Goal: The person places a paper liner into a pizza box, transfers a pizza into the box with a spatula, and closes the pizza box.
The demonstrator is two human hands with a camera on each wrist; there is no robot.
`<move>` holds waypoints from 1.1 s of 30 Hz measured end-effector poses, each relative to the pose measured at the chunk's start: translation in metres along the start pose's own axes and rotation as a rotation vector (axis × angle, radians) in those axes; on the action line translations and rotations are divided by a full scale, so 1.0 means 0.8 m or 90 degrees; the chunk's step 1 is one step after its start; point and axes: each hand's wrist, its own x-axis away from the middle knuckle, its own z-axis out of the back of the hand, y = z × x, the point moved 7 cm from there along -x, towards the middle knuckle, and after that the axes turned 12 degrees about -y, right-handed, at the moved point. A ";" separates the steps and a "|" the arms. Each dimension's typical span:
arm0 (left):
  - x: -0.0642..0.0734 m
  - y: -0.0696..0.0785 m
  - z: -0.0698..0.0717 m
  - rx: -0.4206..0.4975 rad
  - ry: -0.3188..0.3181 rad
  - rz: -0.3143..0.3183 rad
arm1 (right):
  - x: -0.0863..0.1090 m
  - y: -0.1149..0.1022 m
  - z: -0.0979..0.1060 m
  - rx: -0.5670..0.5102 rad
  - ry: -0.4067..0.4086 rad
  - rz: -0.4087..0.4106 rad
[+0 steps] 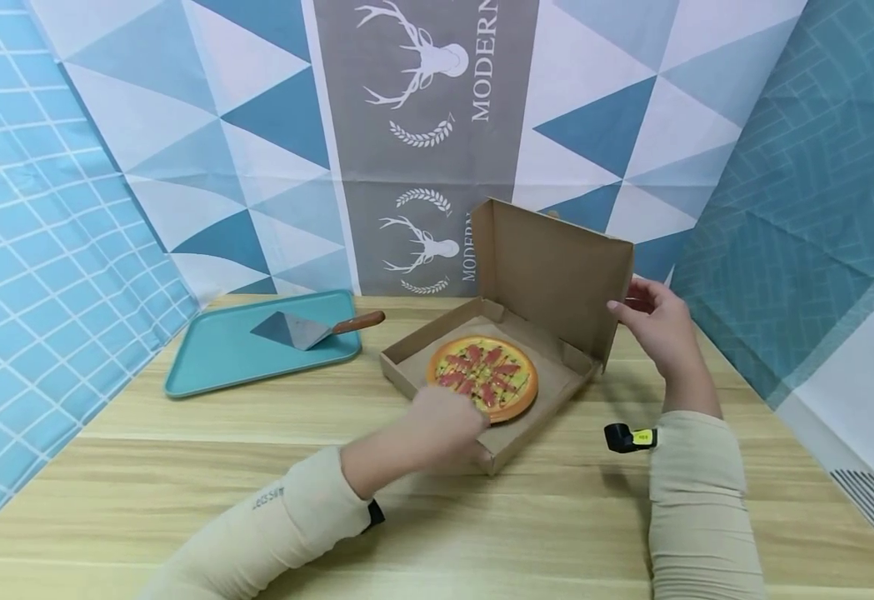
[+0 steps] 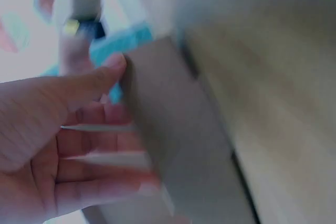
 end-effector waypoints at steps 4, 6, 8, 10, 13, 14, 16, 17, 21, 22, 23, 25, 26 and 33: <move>-0.001 -0.078 0.000 0.136 0.063 0.102 | -0.001 -0.002 -0.002 0.010 0.012 0.004; -0.004 -0.119 -0.012 0.171 0.070 0.163 | -0.003 -0.004 -0.002 0.012 0.015 0.004; -0.007 -0.153 -0.031 0.199 0.046 0.218 | -0.006 -0.005 -0.003 0.009 0.017 0.003; -0.011 -0.177 -0.053 0.222 0.004 0.255 | -0.008 -0.005 -0.003 0.003 0.021 0.001; -0.015 -0.198 -0.076 0.267 -0.033 0.293 | -0.011 -0.004 0.000 -0.004 0.029 0.006; -0.016 -0.203 -0.080 0.278 -0.029 0.299 | -0.012 -0.003 0.001 -0.004 0.032 0.011; -0.015 -0.209 -0.082 0.299 -0.009 0.296 | -0.017 -0.003 0.002 -0.005 0.027 0.016; -0.014 -0.212 -0.081 0.311 0.003 0.292 | -0.019 -0.003 0.002 -0.005 0.023 0.021; -0.006 -0.214 -0.076 0.352 0.012 0.251 | -0.032 -0.006 0.002 0.006 0.002 0.038; -0.004 -0.212 -0.075 0.358 0.008 0.242 | -0.035 -0.008 0.003 0.010 0.000 0.044; -0.001 -0.210 -0.074 0.361 0.003 0.231 | -0.038 -0.009 0.003 0.016 -0.002 0.048; 0.004 -0.204 -0.072 0.363 -0.004 0.207 | -0.045 -0.010 0.002 0.027 -0.006 0.051; 0.006 -0.200 -0.072 0.365 -0.005 0.192 | -0.048 -0.011 0.001 0.033 -0.007 0.053; 0.021 -0.176 -0.070 0.427 -0.011 0.131 | -0.067 -0.015 -0.008 0.038 -0.004 0.064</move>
